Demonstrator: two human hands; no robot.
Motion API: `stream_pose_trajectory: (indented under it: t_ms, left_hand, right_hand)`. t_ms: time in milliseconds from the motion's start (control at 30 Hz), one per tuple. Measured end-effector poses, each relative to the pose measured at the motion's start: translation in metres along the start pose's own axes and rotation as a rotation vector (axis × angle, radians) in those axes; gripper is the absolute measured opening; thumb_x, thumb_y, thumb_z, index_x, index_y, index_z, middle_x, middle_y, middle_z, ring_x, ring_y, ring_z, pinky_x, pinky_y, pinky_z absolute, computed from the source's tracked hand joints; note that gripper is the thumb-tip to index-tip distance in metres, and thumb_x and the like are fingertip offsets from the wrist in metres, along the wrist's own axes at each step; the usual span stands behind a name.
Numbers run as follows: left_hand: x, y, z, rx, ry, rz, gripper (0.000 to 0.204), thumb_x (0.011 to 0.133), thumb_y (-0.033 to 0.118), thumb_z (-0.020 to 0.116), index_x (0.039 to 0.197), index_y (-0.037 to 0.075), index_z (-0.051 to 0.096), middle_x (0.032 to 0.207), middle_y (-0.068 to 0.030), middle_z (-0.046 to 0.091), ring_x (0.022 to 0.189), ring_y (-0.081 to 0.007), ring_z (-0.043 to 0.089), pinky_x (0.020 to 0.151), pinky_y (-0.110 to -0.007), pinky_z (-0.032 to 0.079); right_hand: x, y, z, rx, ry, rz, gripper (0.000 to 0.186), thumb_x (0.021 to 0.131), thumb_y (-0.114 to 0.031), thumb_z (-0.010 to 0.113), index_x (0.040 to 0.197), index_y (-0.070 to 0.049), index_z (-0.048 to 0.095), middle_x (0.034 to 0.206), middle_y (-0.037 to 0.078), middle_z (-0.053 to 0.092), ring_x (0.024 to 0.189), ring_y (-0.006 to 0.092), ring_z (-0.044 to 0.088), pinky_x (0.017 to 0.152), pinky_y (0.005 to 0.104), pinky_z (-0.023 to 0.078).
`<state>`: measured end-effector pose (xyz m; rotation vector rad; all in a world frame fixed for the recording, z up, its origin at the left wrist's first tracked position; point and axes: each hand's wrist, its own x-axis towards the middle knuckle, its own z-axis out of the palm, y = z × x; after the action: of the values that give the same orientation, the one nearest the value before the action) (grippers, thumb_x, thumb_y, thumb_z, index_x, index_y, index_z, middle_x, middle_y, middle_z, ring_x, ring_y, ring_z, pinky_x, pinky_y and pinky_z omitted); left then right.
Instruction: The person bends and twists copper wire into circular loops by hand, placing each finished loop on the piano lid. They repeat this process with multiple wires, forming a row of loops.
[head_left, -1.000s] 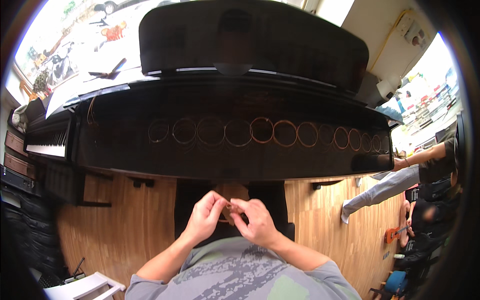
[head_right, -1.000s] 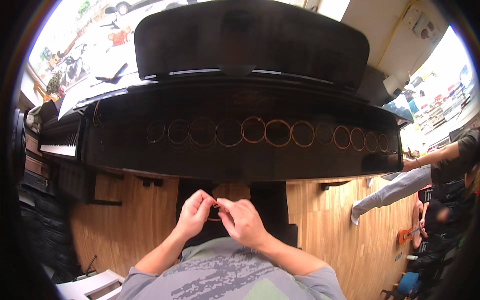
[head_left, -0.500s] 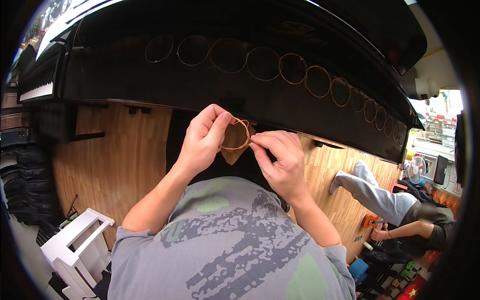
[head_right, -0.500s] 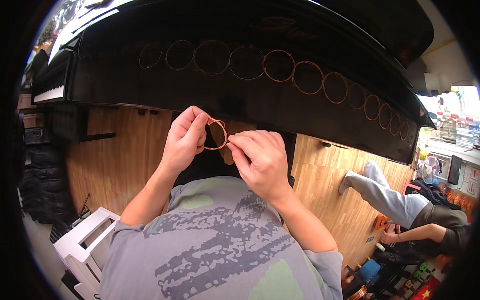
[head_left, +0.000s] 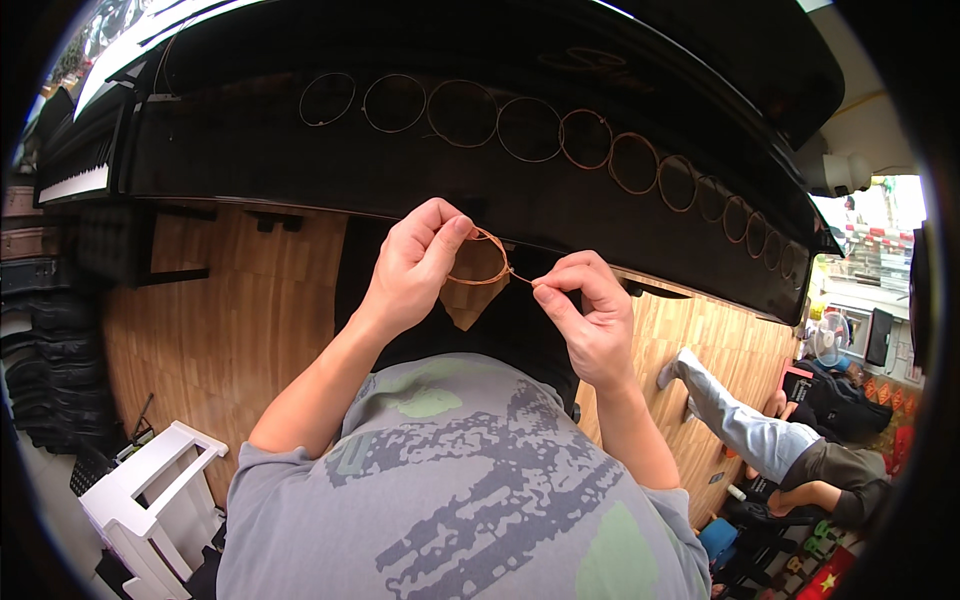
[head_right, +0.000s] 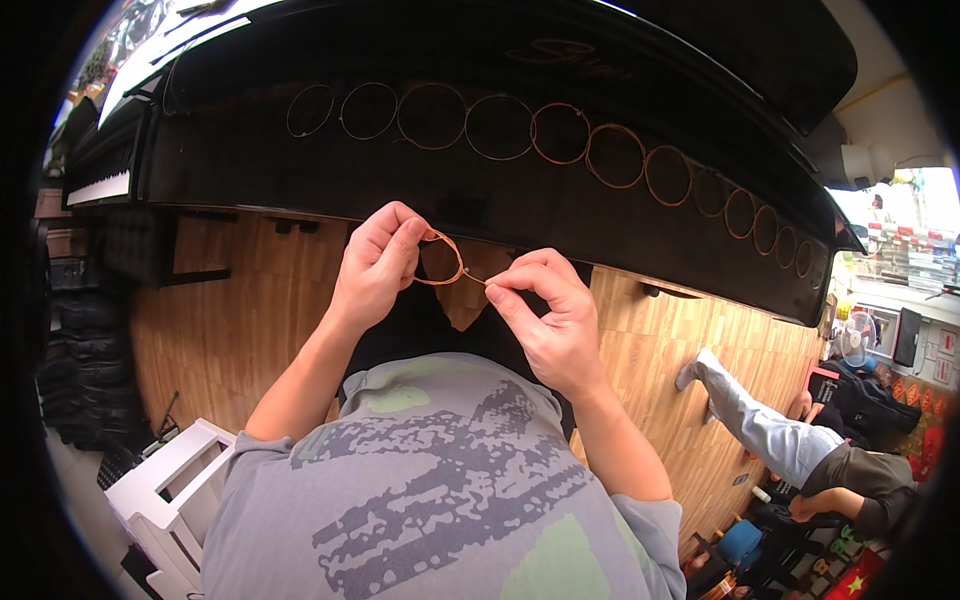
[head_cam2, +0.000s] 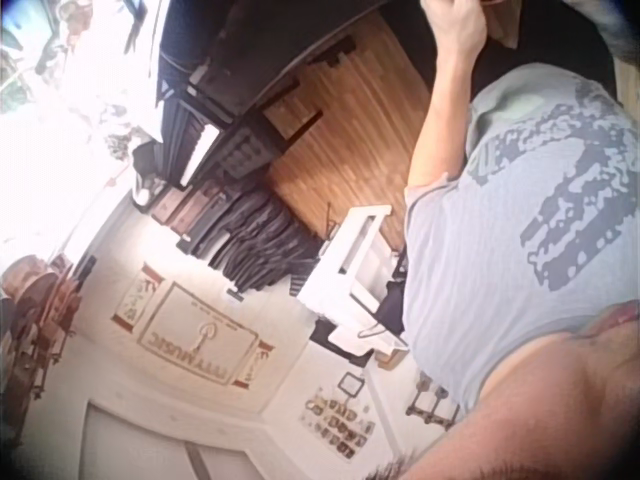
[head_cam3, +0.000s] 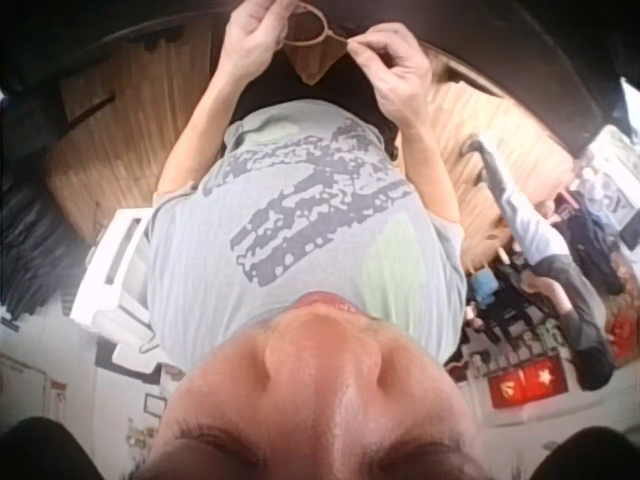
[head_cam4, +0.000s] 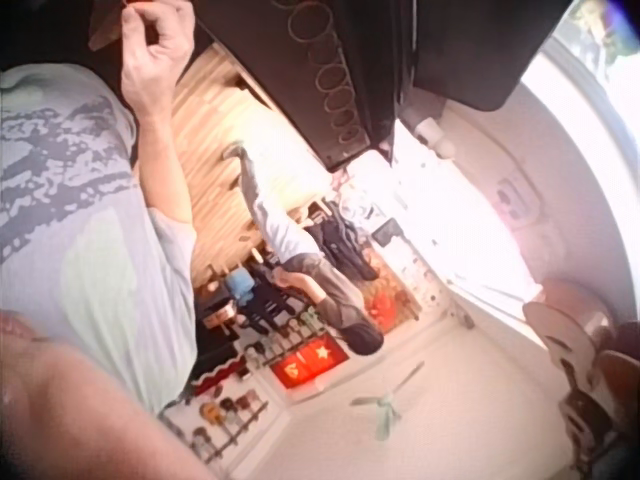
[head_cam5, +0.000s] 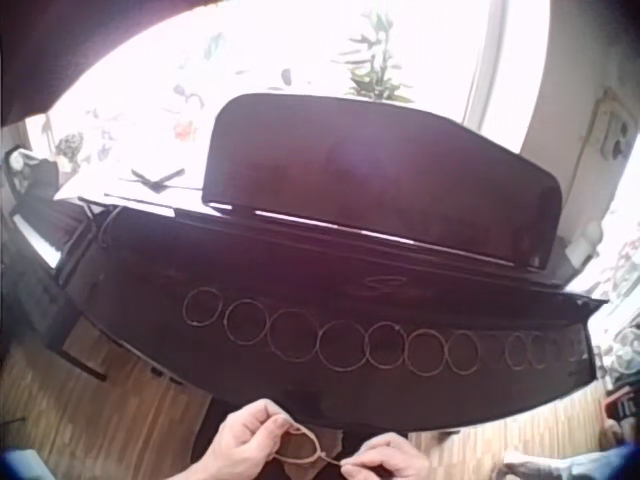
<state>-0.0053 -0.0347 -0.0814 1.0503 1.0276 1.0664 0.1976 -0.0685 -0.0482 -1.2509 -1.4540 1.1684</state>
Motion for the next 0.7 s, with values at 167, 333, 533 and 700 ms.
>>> stream_pose_trajectory:
  t_ms: [167,333,533,700]
  left_hand:
    - [0.001,0.009,-0.003,-0.152,-0.084,-0.133,0.024,0.099,0.025,0.048,0.088,0.004,0.054,0.060,0.0067,0.041,0.052,-0.0004,0.034,0.045,-0.021,0.029]
    - [0.005,0.016,0.006,-0.423,-0.117,-0.204,0.023,0.100,0.026,0.045,0.092,0.007,0.052,0.060,0.0074,0.031,0.052,-0.0024,0.029,0.045,-0.019,0.027]
    - [0.009,0.011,0.015,-0.652,-0.082,-0.289,0.021,0.100,0.025,0.044,0.098,0.006,0.055,0.068,0.0041,0.037,0.065,-0.0087,0.043,0.053,-0.024,0.037]
    - [0.014,0.014,0.026,-0.766,-0.050,-0.303,0.030,0.101,0.029,0.039,0.106,0.005,0.057,0.072,0.0014,0.045,0.073,-0.0131,0.050,0.061,-0.029,0.044]
  right_hand:
    - [0.005,0.007,0.004,0.060,-0.035,0.024,0.005,0.082,-0.003,0.067,0.086,-0.003,0.066,0.083,0.003,0.057,0.078,0.0121,0.052,0.071,0.0250,0.041]
    - [0.016,0.005,0.011,-0.008,0.030,-0.075,0.006,0.083,-0.004,0.066,0.089,-0.003,0.064,0.082,0.001,0.057,0.077,0.0104,0.051,0.070,0.0239,0.041]
    - [0.026,0.022,0.010,0.222,0.037,-0.048,0.028,0.083,-0.002,0.064,0.109,-0.004,0.057,0.084,-0.001,0.056,0.080,0.0076,0.050,0.076,0.0235,0.041]
    - [0.032,0.021,0.012,0.317,-0.032,-0.010,0.020,0.087,-0.003,0.060,0.106,-0.001,0.058,0.083,0.000,0.058,0.076,0.0062,0.053,0.074,0.0222,0.044]
